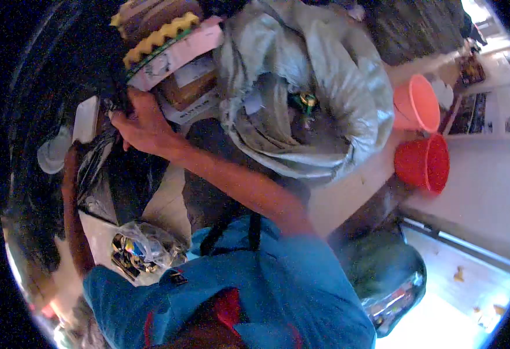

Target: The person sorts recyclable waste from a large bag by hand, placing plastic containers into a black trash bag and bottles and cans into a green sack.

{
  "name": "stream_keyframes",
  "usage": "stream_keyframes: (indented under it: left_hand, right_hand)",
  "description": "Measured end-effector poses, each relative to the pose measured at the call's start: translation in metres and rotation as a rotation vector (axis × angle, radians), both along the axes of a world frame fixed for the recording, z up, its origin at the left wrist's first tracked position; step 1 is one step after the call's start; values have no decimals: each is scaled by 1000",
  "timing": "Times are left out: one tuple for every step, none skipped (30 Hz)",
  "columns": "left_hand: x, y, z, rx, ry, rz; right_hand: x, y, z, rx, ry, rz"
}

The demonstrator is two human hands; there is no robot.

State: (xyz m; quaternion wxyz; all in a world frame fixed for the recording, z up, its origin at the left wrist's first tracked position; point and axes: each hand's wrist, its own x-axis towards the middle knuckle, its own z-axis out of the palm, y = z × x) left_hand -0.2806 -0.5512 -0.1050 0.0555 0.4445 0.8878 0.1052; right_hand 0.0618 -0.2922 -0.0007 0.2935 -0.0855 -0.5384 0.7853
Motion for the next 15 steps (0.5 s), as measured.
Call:
stream_keyframes:
  left_hand:
    - [19,-5,17,28,-84,6]
    - [36,-6,31,24,-74,-28]
    - [53,-7,47,20,-64,-61]
    - [63,-9,54,58,21,-203]
    - [64,-7,56,74,64,-277]
    - [65,-6,57,90,110,-350]
    - [60,-8,57,145,-18,-344]
    - [56,-9,58,203,-142,-333]
    - [59,-6,63,199,-136,-330]
    - [67,-2,72,110,-116,-220]
    - [77,1,79,28,-97,-107]
    - [91,5,86,26,-96,-98]
    - [106,9,93,79,-47,-50]
    - [113,12,98,129,3,-8]
    - [112,10,101,121,7,-13]
  right_hand:
    - [3,2,-1,-2,-34,24]
    - [1,4,-8,-8,-37,8]
    - [-1,9,-18,-42,12,64]
    - [-1,15,-22,-74,59,123]
    - [5,24,-27,-77,62,114]
    - [18,32,-28,-34,-9,194]
    - [33,41,-30,4,-78,276]
    - [53,56,-42,12,-99,204]
    - [77,76,-56,22,-120,135]
    - [106,98,-64,-77,-168,45]
    - [134,124,-84,157,-258,-126]
    - [160,154,-113,460,-460,-239]
    - [179,172,-137,764,-660,-353]
    - [188,174,-148,758,-659,-351]
    - [194,174,-155,909,-693,-293]
